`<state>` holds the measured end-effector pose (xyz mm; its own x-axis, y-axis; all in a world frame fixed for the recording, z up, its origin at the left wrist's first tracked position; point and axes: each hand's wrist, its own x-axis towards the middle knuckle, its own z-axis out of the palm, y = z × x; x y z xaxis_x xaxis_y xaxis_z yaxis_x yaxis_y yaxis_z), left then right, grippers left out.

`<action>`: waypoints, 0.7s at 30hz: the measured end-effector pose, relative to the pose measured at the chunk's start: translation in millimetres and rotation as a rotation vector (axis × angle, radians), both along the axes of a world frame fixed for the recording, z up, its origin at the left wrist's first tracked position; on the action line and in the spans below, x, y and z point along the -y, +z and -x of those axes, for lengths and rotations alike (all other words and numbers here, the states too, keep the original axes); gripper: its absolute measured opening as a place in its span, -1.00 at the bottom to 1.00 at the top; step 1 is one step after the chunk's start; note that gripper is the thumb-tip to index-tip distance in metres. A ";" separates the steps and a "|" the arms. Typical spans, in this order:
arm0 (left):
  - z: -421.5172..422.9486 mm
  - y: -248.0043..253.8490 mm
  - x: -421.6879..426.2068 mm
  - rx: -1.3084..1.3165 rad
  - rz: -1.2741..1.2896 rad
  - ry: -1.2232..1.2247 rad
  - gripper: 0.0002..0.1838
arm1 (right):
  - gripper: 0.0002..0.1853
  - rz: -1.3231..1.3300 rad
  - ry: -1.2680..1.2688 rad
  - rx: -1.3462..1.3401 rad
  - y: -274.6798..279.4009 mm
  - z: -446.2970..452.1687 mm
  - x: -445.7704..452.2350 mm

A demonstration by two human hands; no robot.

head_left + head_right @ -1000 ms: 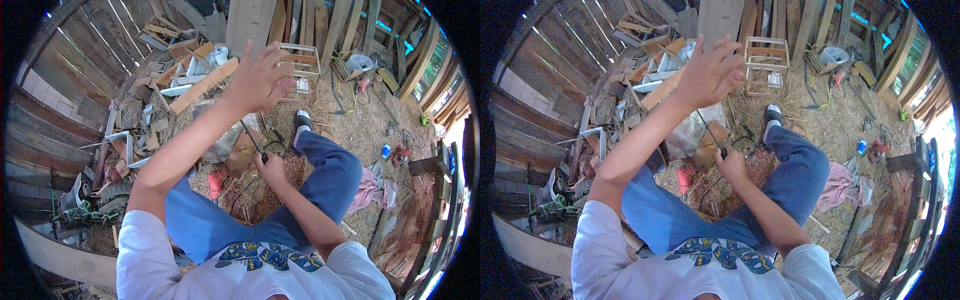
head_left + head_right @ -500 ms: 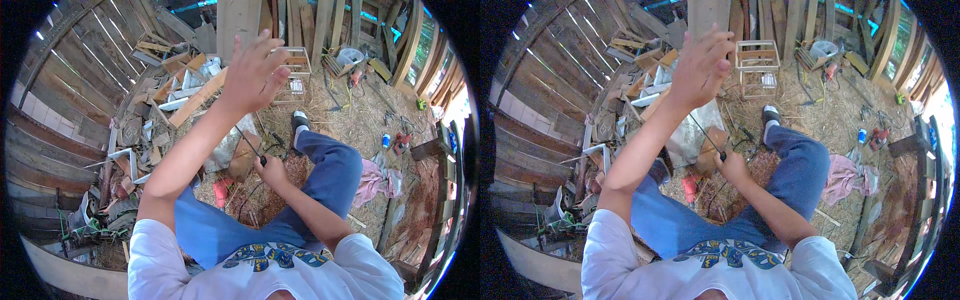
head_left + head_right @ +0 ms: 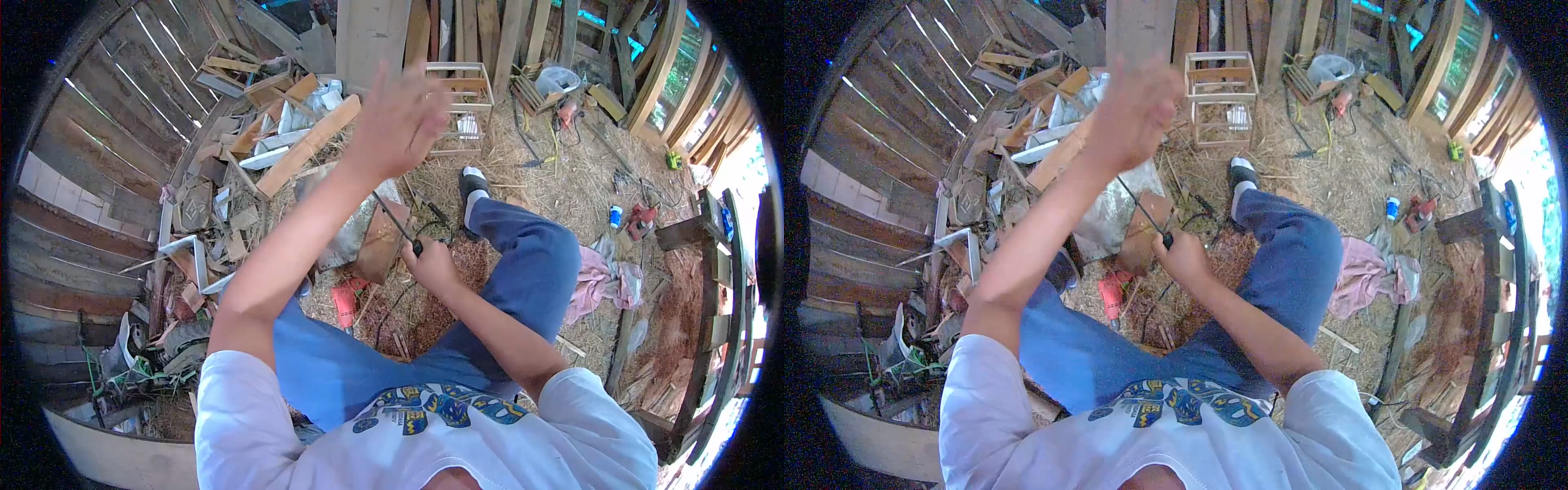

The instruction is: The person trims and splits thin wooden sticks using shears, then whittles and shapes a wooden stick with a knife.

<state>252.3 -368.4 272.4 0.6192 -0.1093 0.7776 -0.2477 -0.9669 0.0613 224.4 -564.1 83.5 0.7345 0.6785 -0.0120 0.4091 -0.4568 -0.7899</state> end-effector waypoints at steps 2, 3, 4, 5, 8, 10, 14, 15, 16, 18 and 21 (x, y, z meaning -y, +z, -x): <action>7.6 -122.8 -21.1 -0.333 -0.148 0.185 -0.63 | -0.56 -0.018 0.004 -0.005 1.1 7.7 2.1; 4.9 -113.1 -23.0 -0.316 -0.154 0.195 -0.63 | -0.56 -0.018 0.019 0.002 0.8 6.7 2.4; 1.3 -91.8 -23.1 -0.297 -0.051 0.155 -0.63 | -0.55 -0.022 0.025 0.006 -2.5 3.2 -1.5; 2.5 -75.3 -19.9 -0.298 0.059 0.105 -0.63 | -0.54 -0.038 0.016 -0.015 -11.1 3.3 -2.9; 7.0 17.9 1.4 -0.209 0.035 0.104 -0.55 | -0.54 0.037 0.047 -0.028 -3.4 5.1 -4.4; 13.9 32.8 9.6 -0.157 0.022 0.081 -0.56 | -0.55 0.021 0.049 -0.037 -3.6 6.3 -6.0; 13.8 -109.2 -20.8 -0.218 -0.076 0.189 -0.64 | -0.54 0.033 0.026 -0.048 1.1 6.9 -5.9; 18.0 -105.2 -22.1 -0.246 -0.027 0.193 -0.65 | -0.54 0.028 0.037 -0.038 0.7 9.7 -4.1; 22.5 -99.2 -22.6 -0.272 0.022 0.197 -0.66 | -0.53 0.037 0.038 -0.006 1.2 5.9 -6.2; 23.9 -70.6 -26.5 -0.365 0.107 0.170 -0.67 | -0.53 0.037 0.013 -0.006 -1.4 9.5 -14.4; 31.1 16.1 -7.5 -0.217 0.043 0.150 -0.67 | -0.53 0.072 0.055 -0.050 4.9 7.8 -9.2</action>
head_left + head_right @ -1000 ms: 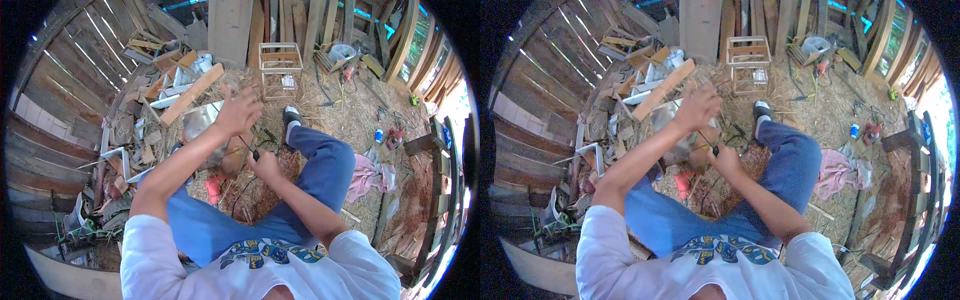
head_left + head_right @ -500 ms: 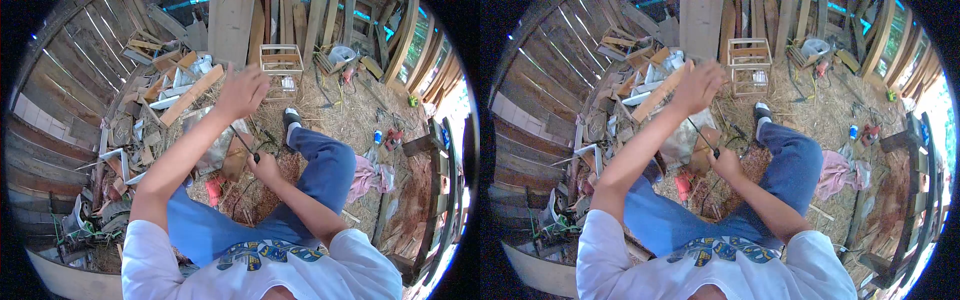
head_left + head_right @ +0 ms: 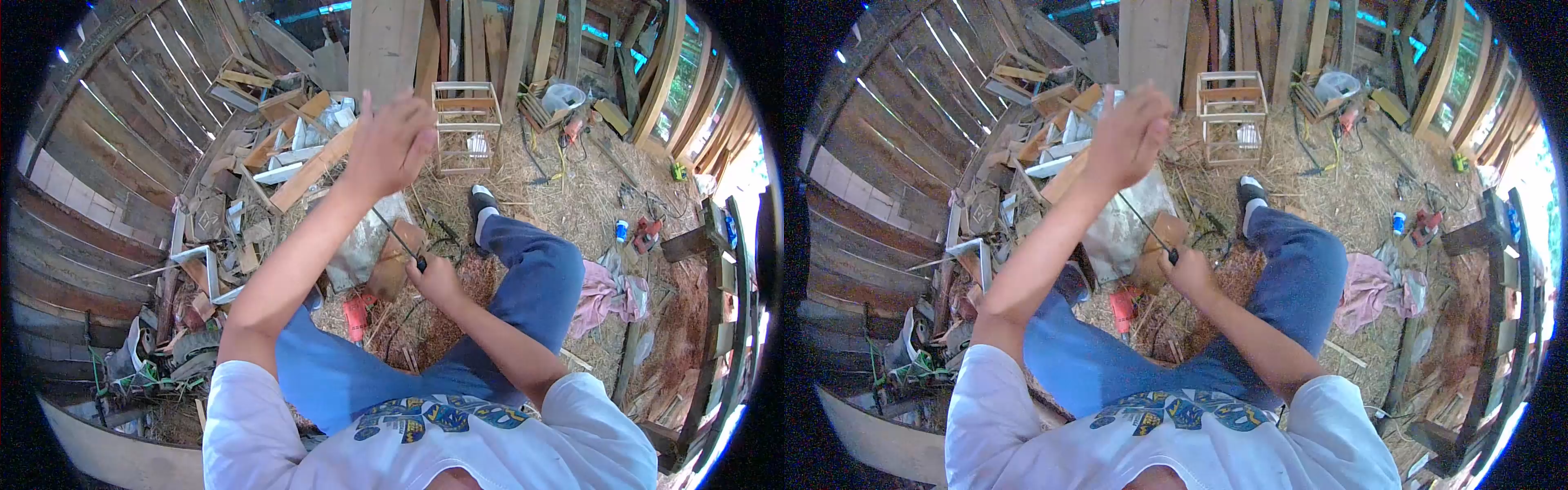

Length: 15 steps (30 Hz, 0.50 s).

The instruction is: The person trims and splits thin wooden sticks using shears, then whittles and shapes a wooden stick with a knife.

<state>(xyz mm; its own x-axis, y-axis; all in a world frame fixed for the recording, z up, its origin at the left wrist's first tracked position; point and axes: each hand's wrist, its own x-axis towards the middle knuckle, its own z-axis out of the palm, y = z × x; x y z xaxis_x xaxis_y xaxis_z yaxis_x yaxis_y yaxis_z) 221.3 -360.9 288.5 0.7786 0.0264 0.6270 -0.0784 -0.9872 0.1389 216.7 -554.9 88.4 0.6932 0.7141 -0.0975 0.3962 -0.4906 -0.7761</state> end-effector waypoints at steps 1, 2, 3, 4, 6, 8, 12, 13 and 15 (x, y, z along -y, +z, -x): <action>1.3 12.5 2.2 0.069 -0.011 -0.022 -0.67 | -0.53 0.001 0.002 0.000 -0.5 1.3 0.6; 1.0 19.7 3.4 0.142 -0.025 -0.046 -0.67 | -0.53 -0.004 -0.003 0.012 -0.2 1.0 0.1; -2.5 -1.6 3.5 0.146 -0.026 -0.047 -0.67 | -0.53 -0.009 -0.010 0.024 0.3 -0.1 0.5; -5.4 -48.0 4.4 0.068 -0.063 -0.021 -0.67 | -0.53 -0.007 -0.012 0.022 -0.4 0.3 2.3; 5.6 -113.0 8.9 -0.009 -0.106 0.009 -0.67 | -0.54 -0.030 -0.015 0.115 -1.3 1.1 2.3; 2.5 -128.3 -1.1 -0.154 0.020 0.001 -0.67 | -0.55 -0.071 -0.039 0.142 7.2 -6.0 2.0; 2.9 -19.0 14.7 -0.013 0.032 -0.053 -0.55 | -0.56 -0.063 -0.076 0.085 9.0 0.0 7.9; 3.0 -0.3 16.0 -0.005 0.016 -0.054 -0.54 | -0.56 -0.081 -0.061 0.095 6.0 -0.9 7.8; -5.5 -1.6 8.8 0.009 -0.006 -0.061 -0.53 | -0.56 -0.074 -0.056 0.102 2.0 -3.0 6.4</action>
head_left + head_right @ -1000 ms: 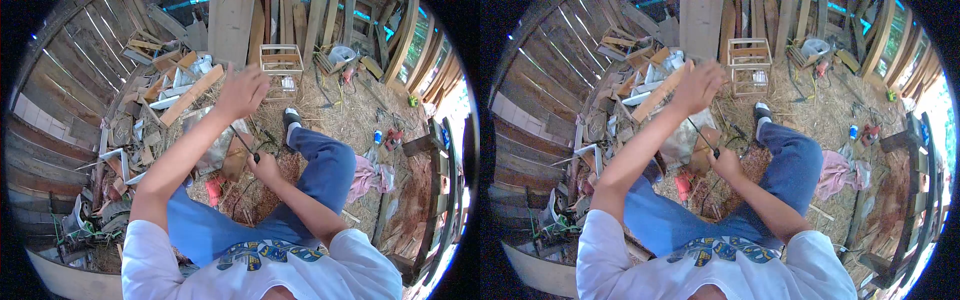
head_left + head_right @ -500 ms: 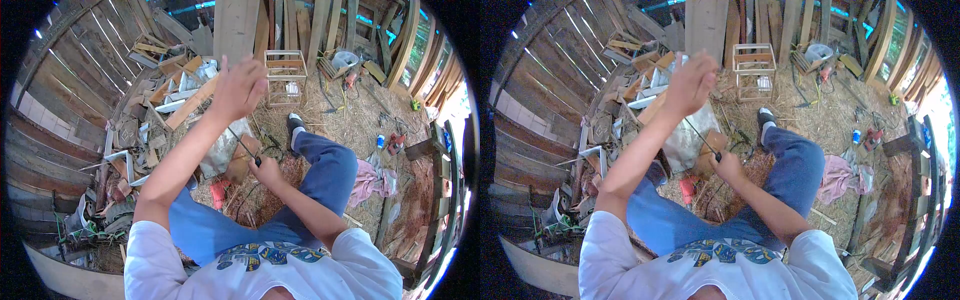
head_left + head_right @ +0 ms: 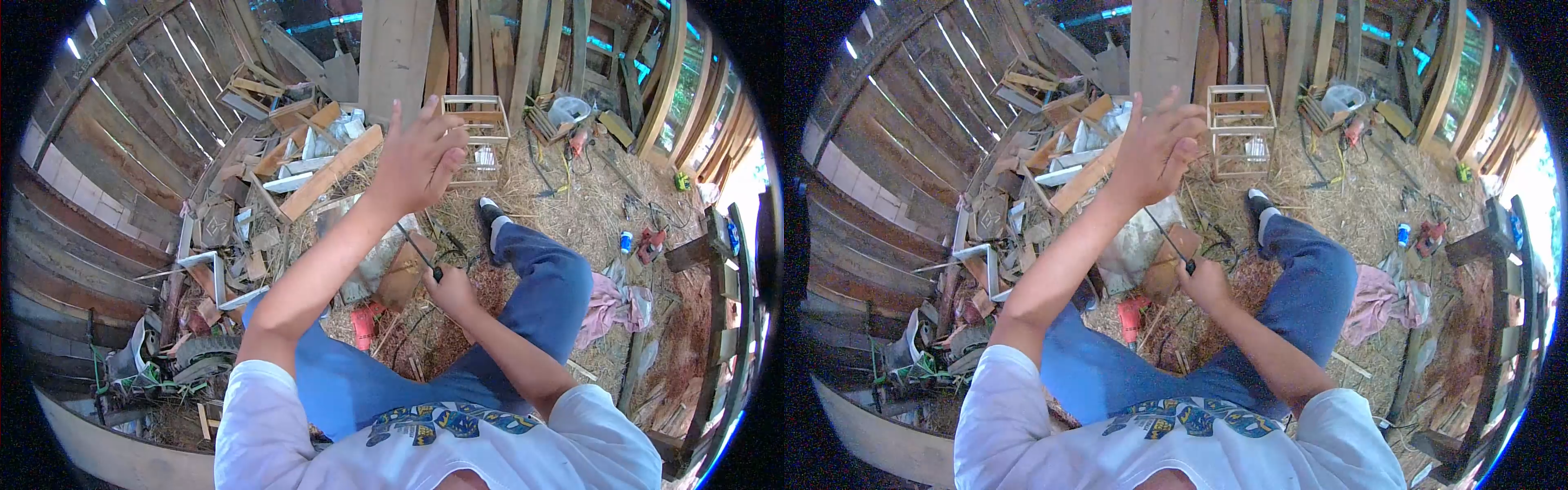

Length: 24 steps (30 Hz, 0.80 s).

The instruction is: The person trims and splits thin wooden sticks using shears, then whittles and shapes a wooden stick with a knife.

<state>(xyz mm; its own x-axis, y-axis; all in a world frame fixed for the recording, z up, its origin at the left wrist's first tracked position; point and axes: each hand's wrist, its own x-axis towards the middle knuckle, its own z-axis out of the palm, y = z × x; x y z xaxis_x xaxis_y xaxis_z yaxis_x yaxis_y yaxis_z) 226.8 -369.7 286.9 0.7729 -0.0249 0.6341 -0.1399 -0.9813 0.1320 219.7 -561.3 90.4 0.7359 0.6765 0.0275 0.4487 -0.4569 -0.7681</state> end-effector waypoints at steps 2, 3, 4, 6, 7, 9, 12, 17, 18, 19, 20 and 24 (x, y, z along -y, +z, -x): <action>-10.1 -59.0 -15.6 0.068 -0.025 -0.003 -0.61 | -0.55 0.089 -0.009 -0.016 3.3 3.7 1.4; -2.0 -99.7 -19.1 0.059 -0.022 -0.003 -0.61 | -0.55 0.091 -0.009 -0.025 3.1 12.5 3.8; 8.1 -143.5 -21.5 -0.164 0.033 0.043 -0.61 | -0.54 0.151 0.023 -0.044 4.1 14.9 5.6; -1.6 -142.6 -29.9 -0.368 0.061 0.070 -0.61 | -0.53 0.184 0.031 -0.046 5.3 6.2 0.6; -2.9 -115.3 -26.9 -0.235 0.044 0.051 -0.59 | -0.52 0.188 0.028 -0.032 1.8 8.0 0.2; -1.1 -63.5 -13.7 -0.004 0.000 0.019 -0.65 | -0.51 0.193 0.058 -0.010 -13.0 7.0 4.4; 13.0 -9.2 -9.7 0.057 0.073 -0.044 -0.71 | -0.52 0.102 0.023 -0.051 -1.0 6.8 3.6; 44.1 -35.9 -31.6 0.000 0.168 -0.044 -0.73 | -0.51 0.151 0.023 -0.043 -1.0 7.8 4.5; 51.7 -45.9 -36.2 -0.034 0.183 -0.011 -0.73 | -0.51 0.154 0.050 -0.035 -0.5 9.5 4.7; 58.7 -55.8 -40.7 -0.049 0.192 -0.009 -0.73 | -0.51 0.156 0.079 -0.027 -1.8 11.4 5.1; 64.2 -64.8 -45.2 -0.047 0.244 0.020 -0.72 | -0.51 0.162 0.079 -0.039 -3.7 12.3 5.2; 66.5 -87.8 -49.5 -0.039 0.292 0.092 -0.69 | -0.50 0.152 0.103 -0.028 -5.2 15.5 7.9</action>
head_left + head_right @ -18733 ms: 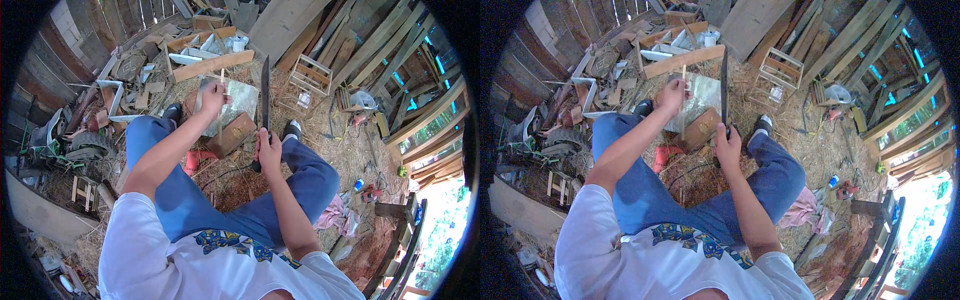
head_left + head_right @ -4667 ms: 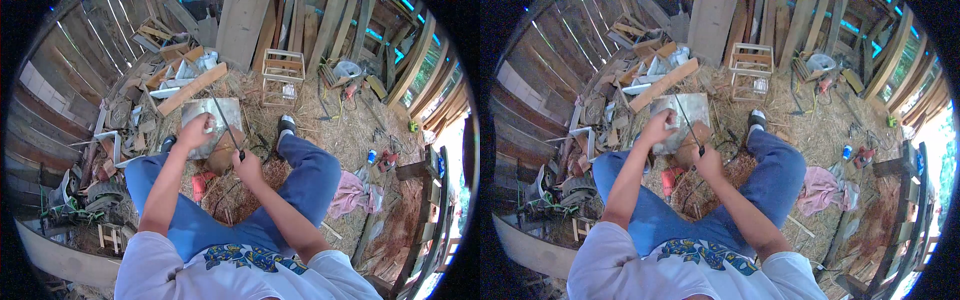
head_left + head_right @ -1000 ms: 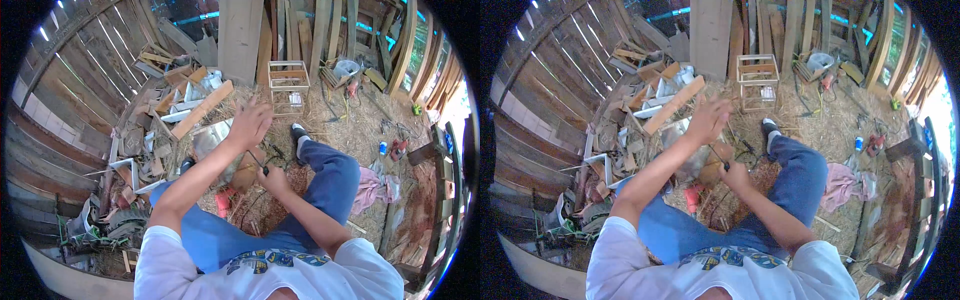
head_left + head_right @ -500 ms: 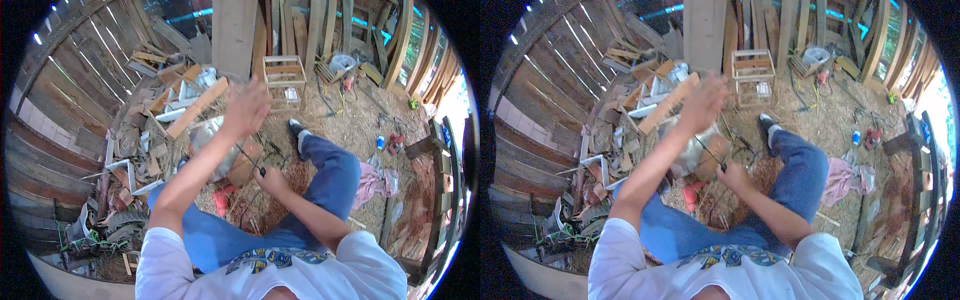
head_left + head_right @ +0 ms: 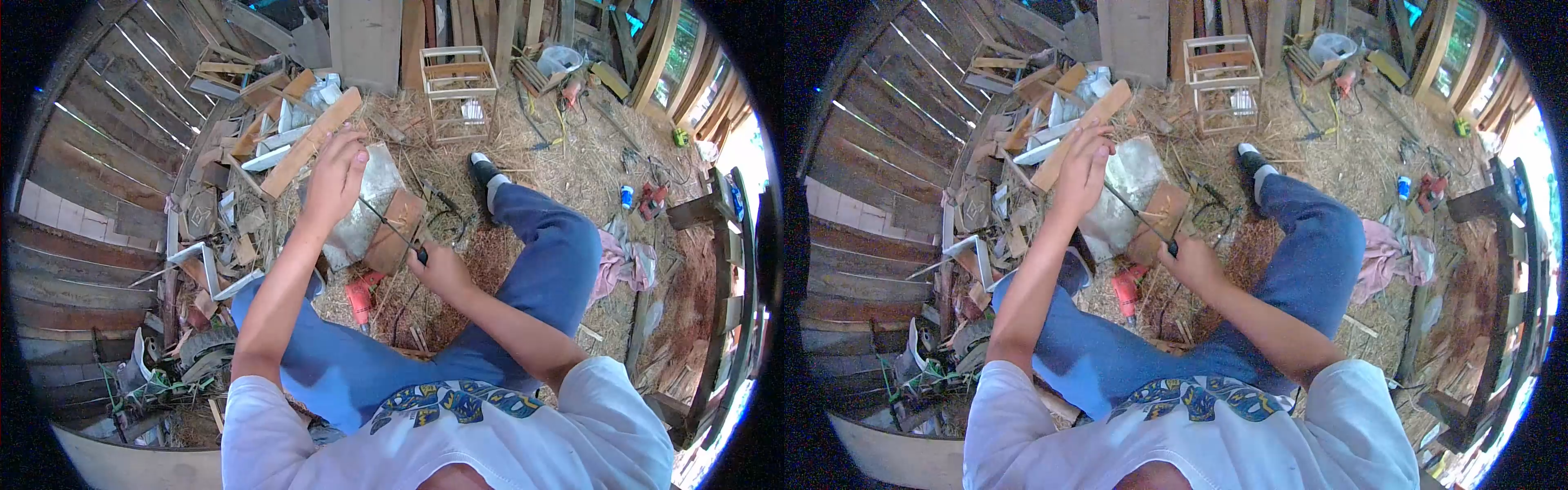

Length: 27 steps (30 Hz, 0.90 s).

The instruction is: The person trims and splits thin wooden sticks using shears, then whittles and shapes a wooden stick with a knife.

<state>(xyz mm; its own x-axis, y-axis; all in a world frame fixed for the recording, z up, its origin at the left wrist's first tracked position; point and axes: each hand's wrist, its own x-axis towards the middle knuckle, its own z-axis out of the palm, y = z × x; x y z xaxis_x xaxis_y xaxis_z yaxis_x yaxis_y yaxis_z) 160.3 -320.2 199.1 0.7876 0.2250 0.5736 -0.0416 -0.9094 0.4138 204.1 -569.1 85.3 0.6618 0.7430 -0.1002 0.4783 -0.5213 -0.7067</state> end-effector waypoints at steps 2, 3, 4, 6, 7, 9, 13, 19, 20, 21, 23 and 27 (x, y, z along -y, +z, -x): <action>-7.7 -6.3 -0.3 -0.014 -0.040 -0.016 -0.68 | -0.50 0.017 -0.007 0.016 1.3 1.5 0.4; -13.6 -8.8 0.4 -0.023 -0.081 -0.034 -0.67 | -0.53 0.018 -0.018 -0.002 0.8 2.0 0.2; -19.7 -11.6 1.2 -0.028 -0.082 -0.040 -0.67 | -0.57 0.019 -0.032 -0.022 0.0 2.5 0.1; -29.9 -21.4 1.7 -0.041 -0.138 -0.053 -0.66 | -0.54 -0.028 -0.022 -0.033 -4.2 2.3 -1.1; -33.8 -29.2 0.7 -0.047 -0.137 -0.062 -0.66 | -0.52 -0.075 -0.006 -0.037 -6.2 1.9 -1.6; -42.2 -45.2 1.1 -0.113 -0.154 -0.077 -0.67 | -0.52 -0.033 -0.014 -0.033 -3.7 2.5 -1.9; -49.0 -58.3 -2.8 -0.124 -0.186 -0.083 -0.68 | -0.52 0.019 -0.025 -0.049 6.8 0.6 -4.9; -53.4 -68.2 -6.1 -0.065 -0.086 -0.051 -0.67 | -0.58 0.002 -0.004 -0.062 -9.6 -4.1 -4.0; -53.3 -72.1 -6.7 -0.069 -0.063 -0.057 -0.67 | -0.58 0.003 -0.002 -0.067 -11.8 -6.1 -5.6; -51.8 -76.9 -7.6 -0.074 -0.040 -0.058 -0.66 | -0.58 0.037 -0.004 -0.075 -14.7 -7.9 -7.7; -48.7 -102.9 -10.9 -0.100 0.018 -0.025 -0.58 | -0.57 0.065 0.011 -0.085 -22.5 -9.8 -11.0; -54.3 -130.0 -17.4 -0.104 0.096 -0.018 -0.57 | -0.52 0.121 0.026 -0.082 -35.3 -15.0 -11.7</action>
